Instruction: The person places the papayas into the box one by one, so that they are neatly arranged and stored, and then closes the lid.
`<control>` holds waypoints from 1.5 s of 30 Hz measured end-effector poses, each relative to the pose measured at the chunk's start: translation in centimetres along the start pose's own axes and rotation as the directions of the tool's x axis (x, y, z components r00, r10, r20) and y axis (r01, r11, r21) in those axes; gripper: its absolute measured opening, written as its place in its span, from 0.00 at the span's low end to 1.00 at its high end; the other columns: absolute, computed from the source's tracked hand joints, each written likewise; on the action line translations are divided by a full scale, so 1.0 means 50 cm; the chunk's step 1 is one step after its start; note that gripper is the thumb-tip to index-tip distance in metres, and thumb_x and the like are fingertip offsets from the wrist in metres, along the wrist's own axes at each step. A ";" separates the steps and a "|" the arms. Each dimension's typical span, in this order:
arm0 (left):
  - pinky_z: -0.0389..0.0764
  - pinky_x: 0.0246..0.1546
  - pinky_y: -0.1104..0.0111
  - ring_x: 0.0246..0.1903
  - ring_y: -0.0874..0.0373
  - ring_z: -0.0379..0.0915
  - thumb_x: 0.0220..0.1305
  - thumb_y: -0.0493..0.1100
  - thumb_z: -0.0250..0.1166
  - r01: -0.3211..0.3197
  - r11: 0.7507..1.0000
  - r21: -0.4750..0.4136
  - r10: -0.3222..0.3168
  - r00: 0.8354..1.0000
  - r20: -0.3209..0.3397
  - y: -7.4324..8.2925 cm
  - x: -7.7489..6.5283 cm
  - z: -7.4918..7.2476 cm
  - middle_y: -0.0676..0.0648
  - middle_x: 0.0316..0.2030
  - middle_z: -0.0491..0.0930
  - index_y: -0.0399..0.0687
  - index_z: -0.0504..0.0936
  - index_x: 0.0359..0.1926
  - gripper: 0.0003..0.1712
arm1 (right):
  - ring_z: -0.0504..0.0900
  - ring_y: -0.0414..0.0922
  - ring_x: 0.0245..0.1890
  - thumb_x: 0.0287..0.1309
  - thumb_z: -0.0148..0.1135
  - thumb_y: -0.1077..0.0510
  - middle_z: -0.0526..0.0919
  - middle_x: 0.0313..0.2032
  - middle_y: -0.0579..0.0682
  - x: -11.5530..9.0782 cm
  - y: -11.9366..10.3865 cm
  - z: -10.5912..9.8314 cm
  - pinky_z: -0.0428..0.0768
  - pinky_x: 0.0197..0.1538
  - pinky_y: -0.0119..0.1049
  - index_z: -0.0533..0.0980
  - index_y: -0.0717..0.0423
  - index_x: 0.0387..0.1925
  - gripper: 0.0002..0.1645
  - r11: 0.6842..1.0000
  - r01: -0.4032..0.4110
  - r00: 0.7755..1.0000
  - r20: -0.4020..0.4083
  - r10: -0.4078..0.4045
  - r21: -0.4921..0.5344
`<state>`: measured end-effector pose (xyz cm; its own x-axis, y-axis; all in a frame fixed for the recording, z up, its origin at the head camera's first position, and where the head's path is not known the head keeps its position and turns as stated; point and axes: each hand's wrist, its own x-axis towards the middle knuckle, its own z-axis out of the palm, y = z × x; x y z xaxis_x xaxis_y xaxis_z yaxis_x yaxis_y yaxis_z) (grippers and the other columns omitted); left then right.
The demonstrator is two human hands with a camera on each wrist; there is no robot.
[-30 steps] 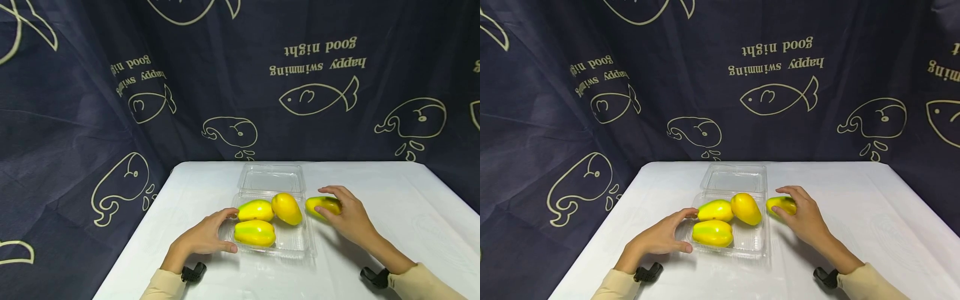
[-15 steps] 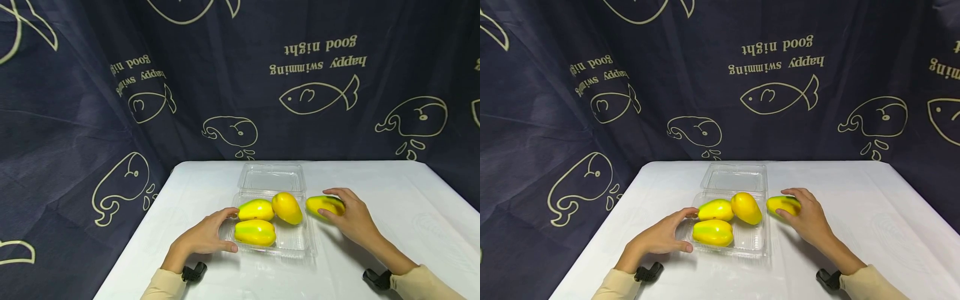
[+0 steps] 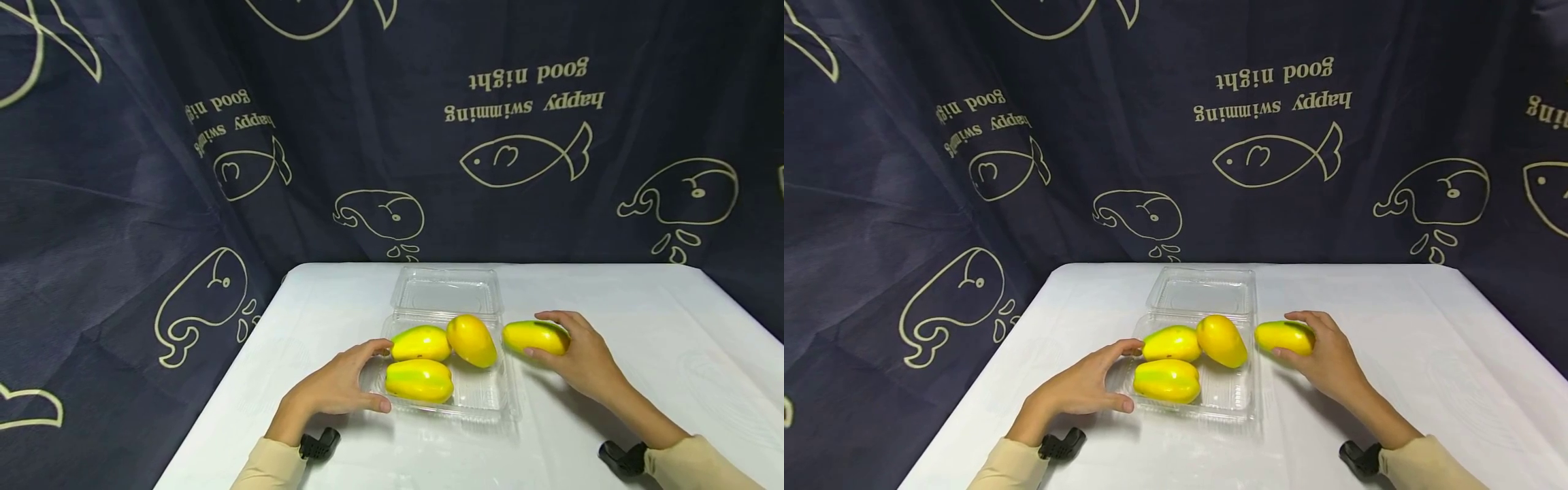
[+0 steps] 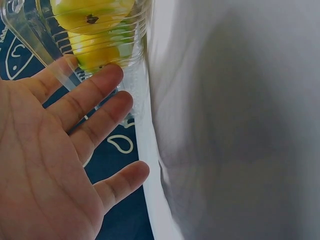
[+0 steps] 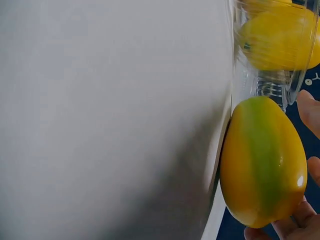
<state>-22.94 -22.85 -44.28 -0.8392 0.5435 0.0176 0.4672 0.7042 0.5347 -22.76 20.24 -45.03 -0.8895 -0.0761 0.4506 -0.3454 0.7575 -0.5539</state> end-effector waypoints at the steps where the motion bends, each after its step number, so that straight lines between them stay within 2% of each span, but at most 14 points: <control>1: 0.64 0.71 0.45 0.71 0.57 0.62 0.43 0.73 0.75 0.001 1.000 0.002 -0.001 1.000 0.000 0.001 0.000 0.000 0.62 0.70 0.67 0.69 0.58 0.75 0.60 | 0.75 0.64 0.55 0.45 0.81 0.47 0.76 0.56 0.62 0.000 0.001 -0.001 0.71 0.50 0.56 0.75 0.54 0.58 0.40 1.000 -0.006 1.000 0.010 0.006 -0.002; 9: 0.62 0.72 0.45 0.72 0.58 0.61 0.42 0.75 0.74 0.004 1.000 0.013 -0.004 1.000 0.002 0.006 0.003 0.002 0.62 0.70 0.67 0.69 0.58 0.75 0.60 | 0.74 0.63 0.57 0.45 0.80 0.43 0.74 0.59 0.65 0.001 0.005 -0.005 0.72 0.52 0.57 0.71 0.57 0.64 0.48 0.999 -0.039 0.997 0.074 0.039 0.000; 18: 0.63 0.72 0.47 0.72 0.57 0.61 0.41 0.75 0.75 0.012 1.000 0.012 -0.012 1.000 0.004 0.008 0.004 0.005 0.62 0.70 0.66 0.70 0.58 0.75 0.61 | 0.75 0.64 0.55 0.44 0.82 0.53 0.75 0.56 0.65 -0.003 0.013 -0.006 0.71 0.52 0.59 0.74 0.58 0.60 0.41 0.999 -0.019 0.997 0.071 0.021 -0.028; 37: 0.62 0.72 0.46 0.72 0.58 0.61 0.41 0.74 0.75 0.007 1.000 0.008 -0.007 1.000 0.002 0.008 0.004 0.000 0.62 0.70 0.66 0.69 0.59 0.74 0.60 | 0.76 0.63 0.52 0.43 0.82 0.55 0.76 0.54 0.65 0.002 0.012 -0.005 0.73 0.49 0.56 0.76 0.59 0.58 0.39 0.999 -0.013 0.996 0.088 0.017 -0.044; 45: 0.63 0.72 0.47 0.72 0.58 0.61 0.41 0.74 0.75 0.012 1.000 0.006 -0.012 1.000 -0.003 0.000 0.001 -0.001 0.62 0.70 0.67 0.70 0.59 0.74 0.60 | 0.77 0.59 0.50 0.44 0.81 0.55 0.77 0.53 0.64 0.005 0.007 0.001 0.72 0.46 0.48 0.76 0.60 0.58 0.38 0.998 -0.007 0.996 0.088 0.013 -0.065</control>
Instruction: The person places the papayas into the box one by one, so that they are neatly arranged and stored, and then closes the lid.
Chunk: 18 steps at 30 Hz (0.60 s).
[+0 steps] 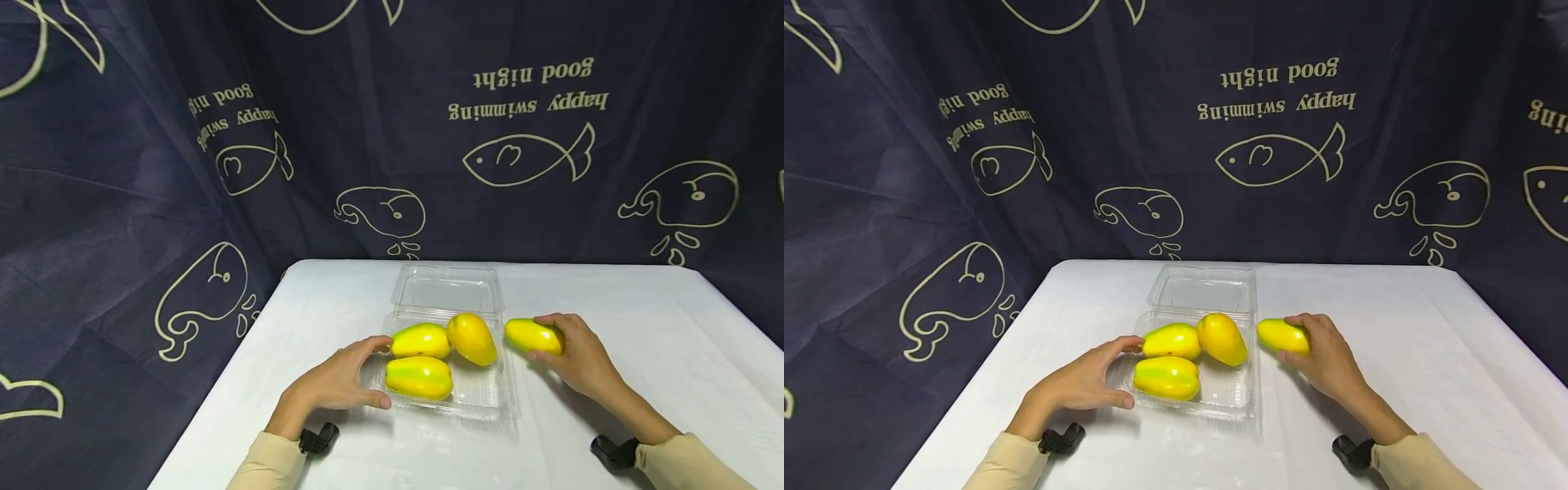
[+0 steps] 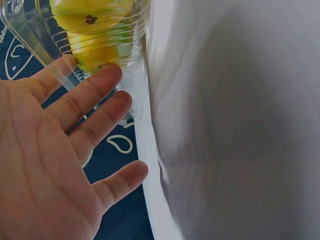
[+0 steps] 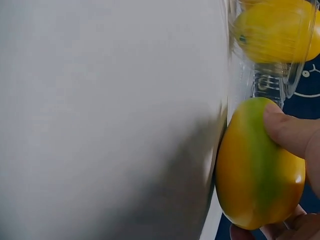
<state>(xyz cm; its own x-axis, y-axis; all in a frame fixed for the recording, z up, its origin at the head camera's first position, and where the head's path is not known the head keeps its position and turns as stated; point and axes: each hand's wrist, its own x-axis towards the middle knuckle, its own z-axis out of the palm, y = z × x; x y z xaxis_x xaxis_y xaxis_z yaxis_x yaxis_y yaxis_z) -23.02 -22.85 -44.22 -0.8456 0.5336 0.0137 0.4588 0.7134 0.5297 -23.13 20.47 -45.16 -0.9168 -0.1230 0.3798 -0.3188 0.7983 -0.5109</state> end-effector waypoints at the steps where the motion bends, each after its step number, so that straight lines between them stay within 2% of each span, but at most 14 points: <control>1: 0.63 0.72 0.47 0.72 0.58 0.62 0.41 0.74 0.75 0.002 1.000 -0.001 -0.002 1.000 0.001 -0.001 -0.001 0.000 0.62 0.70 0.67 0.70 0.59 0.74 0.60 | 0.77 0.59 0.50 0.44 0.82 0.55 0.77 0.53 0.64 -0.001 0.000 0.001 0.72 0.46 0.48 0.76 0.60 0.58 0.38 1.000 0.001 1.000 -0.005 -0.001 0.005; 11: 0.65 0.72 0.50 0.71 0.59 0.61 0.42 0.73 0.76 -0.005 1.000 -0.016 0.006 1.000 0.009 0.002 0.000 -0.004 0.62 0.69 0.67 0.68 0.59 0.75 0.60 | 0.77 0.61 0.49 0.41 0.83 0.56 0.77 0.51 0.66 -0.002 0.002 0.001 0.72 0.47 0.51 0.75 0.62 0.57 0.40 1.000 0.006 0.999 -0.052 -0.005 0.020; 18: 0.63 0.72 0.47 0.72 0.59 0.60 0.42 0.73 0.75 -0.006 1.000 -0.010 0.006 1.000 0.014 0.002 0.000 -0.006 0.63 0.70 0.67 0.69 0.59 0.75 0.60 | 0.75 0.61 0.50 0.40 0.82 0.61 0.77 0.51 0.66 0.006 -0.009 -0.003 0.70 0.48 0.53 0.75 0.64 0.55 0.38 0.999 0.028 0.993 -0.119 -0.026 0.021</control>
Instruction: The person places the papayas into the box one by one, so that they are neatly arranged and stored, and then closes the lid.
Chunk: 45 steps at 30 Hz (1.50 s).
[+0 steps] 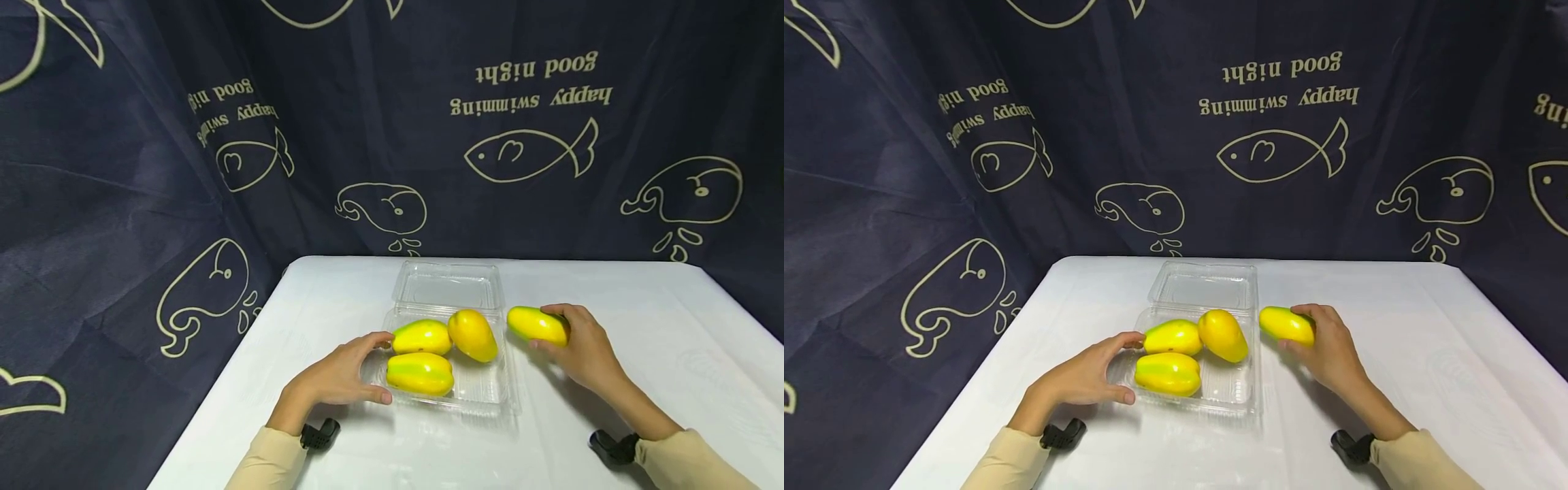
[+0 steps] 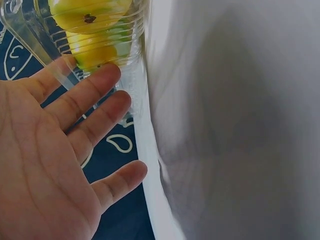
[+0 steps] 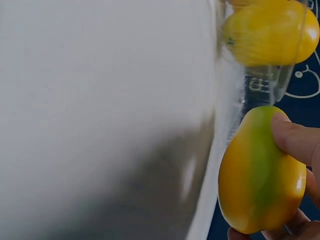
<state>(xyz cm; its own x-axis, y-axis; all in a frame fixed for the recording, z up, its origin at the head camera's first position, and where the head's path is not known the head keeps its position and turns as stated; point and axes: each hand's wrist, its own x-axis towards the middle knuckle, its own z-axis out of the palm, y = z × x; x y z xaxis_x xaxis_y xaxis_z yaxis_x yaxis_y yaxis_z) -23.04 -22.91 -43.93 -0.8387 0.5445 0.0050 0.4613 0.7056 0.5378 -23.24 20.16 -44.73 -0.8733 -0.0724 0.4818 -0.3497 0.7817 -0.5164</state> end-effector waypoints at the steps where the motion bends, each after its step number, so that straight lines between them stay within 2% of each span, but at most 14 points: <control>1: 0.63 0.72 0.47 0.72 0.59 0.60 0.42 0.73 0.75 -0.001 1.000 0.000 0.001 1.000 0.000 0.001 0.001 0.000 0.63 0.70 0.67 0.69 0.59 0.75 0.60 | 0.75 0.61 0.50 0.40 0.82 0.62 0.77 0.51 0.66 0.002 -0.003 -0.002 0.70 0.48 0.53 0.75 0.64 0.55 0.38 1.000 0.006 1.000 -0.006 -0.006 0.003; 5: 0.63 0.72 0.47 0.72 0.59 0.60 0.42 0.73 0.75 0.000 1.000 0.001 0.000 1.000 0.001 0.003 0.004 -0.001 0.63 0.70 0.66 0.69 0.59 0.75 0.60 | 0.74 0.60 0.50 0.41 0.81 0.62 0.77 0.51 0.65 0.008 -0.017 -0.015 0.70 0.48 0.52 0.75 0.64 0.55 0.37 1.000 0.014 1.000 -0.019 -0.014 0.004; 11: 0.63 0.72 0.47 0.72 0.58 0.60 0.43 0.73 0.75 -0.004 1.000 0.005 0.004 1.000 0.001 0.005 0.010 -0.002 0.63 0.70 0.66 0.69 0.59 0.75 0.59 | 0.74 0.61 0.52 0.43 0.81 0.59 0.77 0.52 0.66 0.011 -0.039 -0.038 0.70 0.48 0.53 0.75 0.63 0.56 0.38 1.000 -0.016 1.000 -0.027 0.016 0.019; 17: 0.64 0.71 0.47 0.72 0.58 0.62 0.46 0.73 0.73 0.003 1.000 0.007 -0.003 1.000 0.010 0.004 0.010 -0.003 0.62 0.70 0.67 0.69 0.58 0.75 0.57 | 0.75 0.61 0.55 0.46 0.81 0.55 0.77 0.55 0.64 0.013 -0.061 -0.050 0.72 0.52 0.55 0.74 0.60 0.59 0.39 0.995 -0.060 0.998 0.005 0.060 0.076; 20: 0.64 0.72 0.46 0.72 0.58 0.61 0.46 0.72 0.74 0.015 1.000 0.006 -0.015 1.000 0.010 0.003 0.008 -0.004 0.62 0.70 0.67 0.70 0.59 0.75 0.57 | 0.75 0.60 0.55 0.47 0.80 0.52 0.77 0.55 0.62 0.015 -0.070 -0.050 0.73 0.52 0.53 0.74 0.58 0.60 0.39 0.993 -0.074 0.997 0.019 0.073 0.093; 23: 0.64 0.72 0.48 0.72 0.59 0.61 0.46 0.72 0.74 0.010 1.000 0.004 -0.010 1.000 0.010 0.004 0.007 -0.005 0.62 0.70 0.67 0.69 0.59 0.75 0.57 | 0.76 0.55 0.54 0.47 0.80 0.50 0.78 0.55 0.60 0.016 -0.078 -0.048 0.75 0.51 0.39 0.74 0.57 0.59 0.39 0.992 -0.081 0.997 0.024 0.078 0.101; 26: 0.65 0.72 0.50 0.71 0.59 0.61 0.46 0.72 0.74 0.007 1.000 0.000 -0.007 1.000 0.013 0.004 0.008 -0.005 0.62 0.70 0.67 0.70 0.59 0.75 0.57 | 0.75 0.45 0.51 0.47 0.80 0.49 0.79 0.54 0.57 0.014 -0.084 -0.047 0.74 0.45 0.23 0.75 0.55 0.59 0.39 0.989 -0.088 0.996 0.035 0.084 0.122; 28: 0.65 0.72 0.50 0.71 0.59 0.61 0.46 0.73 0.74 0.005 1.000 0.003 -0.005 1.000 0.011 0.004 0.007 -0.005 0.62 0.70 0.66 0.70 0.58 0.75 0.57 | 0.73 0.40 0.49 0.47 0.80 0.48 0.79 0.54 0.55 0.013 -0.089 -0.047 0.73 0.42 0.18 0.75 0.54 0.58 0.38 0.987 -0.089 0.996 0.040 0.084 0.133; 31: 0.65 0.72 0.49 0.72 0.58 0.61 0.46 0.73 0.74 0.010 1.000 0.011 -0.010 1.000 0.010 0.003 0.007 -0.004 0.62 0.71 0.66 0.71 0.58 0.75 0.57 | 0.73 0.39 0.50 0.47 0.81 0.48 0.79 0.54 0.54 0.010 -0.098 -0.047 0.73 0.42 0.18 0.75 0.54 0.58 0.38 0.987 -0.079 0.996 0.045 0.073 0.138; 37: 0.64 0.72 0.50 0.72 0.59 0.60 0.45 0.73 0.74 0.024 1.000 0.012 -0.024 1.000 0.011 0.004 0.003 -0.003 0.63 0.70 0.65 0.71 0.58 0.75 0.58 | 0.77 0.50 0.55 0.46 0.81 0.49 0.78 0.55 0.53 0.003 -0.121 -0.046 0.74 0.44 0.20 0.75 0.53 0.58 0.38 0.987 -0.041 0.999 0.038 0.036 0.155; 45: 0.65 0.72 0.49 0.72 0.58 0.61 0.44 0.74 0.74 0.016 1.000 0.012 -0.016 1.000 0.002 0.006 -0.001 -0.002 0.62 0.70 0.66 0.70 0.58 0.75 0.59 | 0.78 0.47 0.55 0.45 0.81 0.47 0.78 0.55 0.48 -0.007 -0.154 -0.041 0.79 0.45 0.27 0.76 0.48 0.58 0.38 0.986 -0.002 0.999 0.051 -0.007 0.165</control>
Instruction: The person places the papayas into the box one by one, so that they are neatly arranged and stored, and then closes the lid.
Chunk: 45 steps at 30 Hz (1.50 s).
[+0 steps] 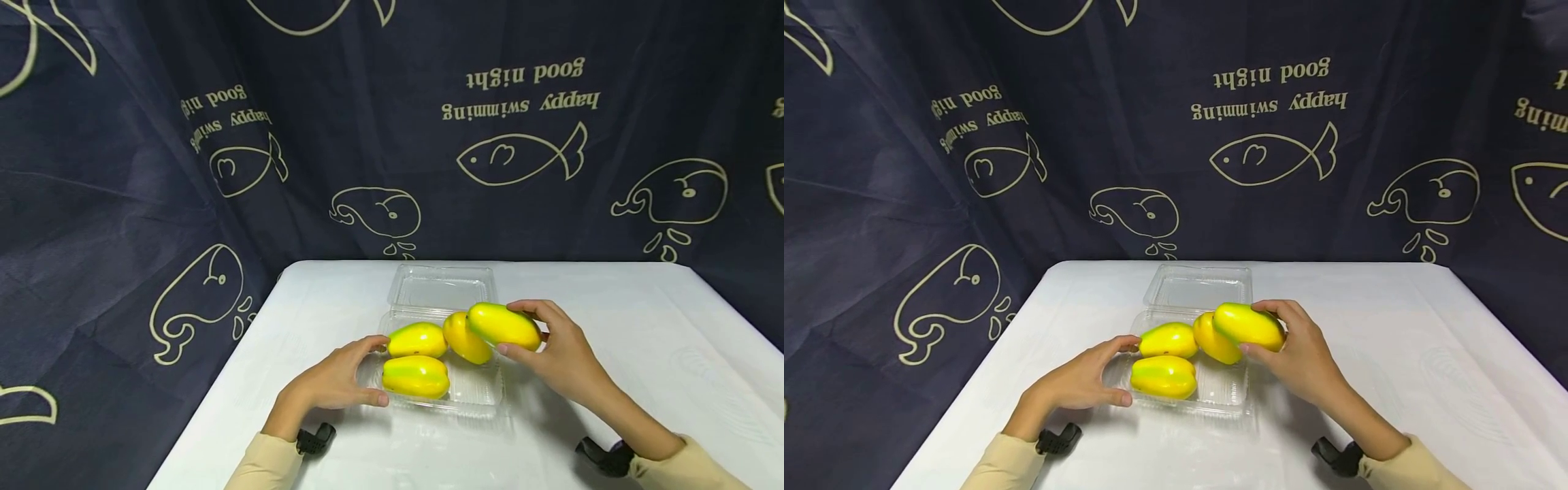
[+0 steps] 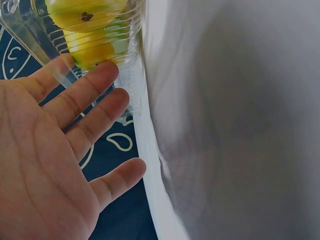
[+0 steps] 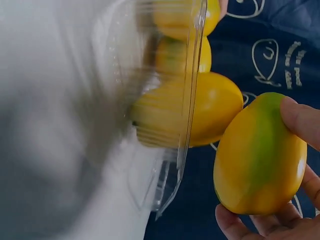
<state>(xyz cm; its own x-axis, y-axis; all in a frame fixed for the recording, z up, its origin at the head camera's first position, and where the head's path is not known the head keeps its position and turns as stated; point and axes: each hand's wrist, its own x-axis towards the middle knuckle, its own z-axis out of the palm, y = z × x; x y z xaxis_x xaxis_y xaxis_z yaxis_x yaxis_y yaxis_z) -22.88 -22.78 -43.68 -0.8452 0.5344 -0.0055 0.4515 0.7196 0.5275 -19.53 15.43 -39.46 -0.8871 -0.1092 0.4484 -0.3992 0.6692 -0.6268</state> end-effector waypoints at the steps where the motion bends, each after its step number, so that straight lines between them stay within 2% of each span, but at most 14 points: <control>1: 0.65 0.72 0.48 0.72 0.58 0.61 0.44 0.74 0.74 0.000 1.000 0.000 0.000 1.000 0.000 0.000 -0.001 0.000 0.62 0.70 0.66 0.70 0.58 0.75 0.59 | 0.78 0.46 0.54 0.45 0.82 0.47 0.78 0.55 0.48 -0.001 -0.003 0.003 0.79 0.45 0.27 0.76 0.48 0.57 0.38 1.000 0.012 1.000 -0.002 -0.012 -0.002; 6: 0.66 0.71 0.48 0.72 0.57 0.62 0.44 0.74 0.73 0.001 1.000 -0.002 -0.001 1.000 -0.001 0.000 -0.001 0.001 0.62 0.70 0.67 0.71 0.58 0.75 0.58 | 0.76 0.42 0.49 0.43 0.83 0.53 0.78 0.54 0.46 -0.005 -0.016 0.018 0.76 0.41 0.28 0.76 0.47 0.57 0.37 0.998 0.062 0.998 -0.031 -0.063 -0.013; 14: 0.65 0.71 0.48 0.72 0.57 0.62 0.44 0.74 0.74 -0.003 1.000 0.000 0.003 1.000 0.000 -0.002 -0.002 0.003 0.61 0.70 0.67 0.70 0.58 0.75 0.58 | 0.78 0.44 0.52 0.44 0.83 0.53 0.78 0.55 0.46 -0.009 -0.027 0.038 0.79 0.42 0.31 0.76 0.47 0.57 0.37 0.999 0.046 0.999 -0.024 -0.046 -0.003; 19: 0.65 0.71 0.48 0.72 0.57 0.62 0.44 0.73 0.74 -0.002 1.000 0.000 0.002 1.000 -0.003 -0.002 -0.002 0.004 0.61 0.70 0.67 0.69 0.58 0.75 0.59 | 0.78 0.45 0.54 0.43 0.83 0.51 0.77 0.56 0.44 -0.017 -0.038 0.046 0.80 0.44 0.36 0.76 0.45 0.57 0.38 0.999 0.040 0.999 0.009 -0.040 -0.004; 26: 0.64 0.71 0.46 0.72 0.57 0.61 0.42 0.74 0.75 0.003 1.000 0.010 -0.003 1.000 -0.005 -0.001 -0.002 0.003 0.62 0.70 0.67 0.71 0.58 0.75 0.60 | 0.77 0.41 0.53 0.41 0.84 0.50 0.76 0.56 0.41 -0.026 -0.049 0.060 0.78 0.43 0.32 0.75 0.43 0.57 0.39 0.999 0.051 0.998 0.026 -0.051 -0.005; 32: 0.63 0.71 0.44 0.72 0.56 0.62 0.42 0.74 0.75 -0.006 1.000 -0.001 0.006 1.000 -0.005 0.002 -0.003 0.000 0.60 0.69 0.68 0.69 0.59 0.75 0.60 | 0.78 0.45 0.55 0.43 0.83 0.46 0.77 0.56 0.42 -0.037 -0.049 0.069 0.80 0.45 0.36 0.76 0.43 0.57 0.38 0.999 0.043 0.998 0.046 -0.043 0.005; 39: 0.63 0.71 0.44 0.72 0.56 0.61 0.42 0.74 0.75 -0.011 1.000 0.005 0.011 1.000 -0.008 0.002 -0.002 -0.001 0.61 0.70 0.68 0.69 0.59 0.75 0.60 | 0.77 0.41 0.54 0.42 0.83 0.46 0.76 0.56 0.40 -0.049 -0.044 0.074 0.80 0.46 0.34 0.75 0.42 0.57 0.39 0.999 0.032 0.997 0.067 -0.032 0.004; 45: 0.63 0.71 0.44 0.72 0.56 0.61 0.42 0.74 0.74 -0.014 1.000 0.007 0.014 1.000 -0.006 0.003 -0.003 -0.001 0.60 0.70 0.68 0.69 0.58 0.75 0.60 | 0.77 0.41 0.56 0.43 0.81 0.42 0.75 0.57 0.39 -0.057 -0.038 0.085 0.82 0.51 0.37 0.75 0.42 0.58 0.39 1.000 0.026 0.994 0.101 -0.027 0.017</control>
<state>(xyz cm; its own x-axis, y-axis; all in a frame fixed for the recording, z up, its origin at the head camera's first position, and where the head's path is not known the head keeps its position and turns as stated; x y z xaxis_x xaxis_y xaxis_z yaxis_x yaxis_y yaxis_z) -22.69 -22.76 -43.55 -0.8403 0.5421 0.0071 0.4656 0.7148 0.5219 -17.23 11.36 -42.25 -0.8948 -0.2014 0.3985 -0.4258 0.6536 -0.6257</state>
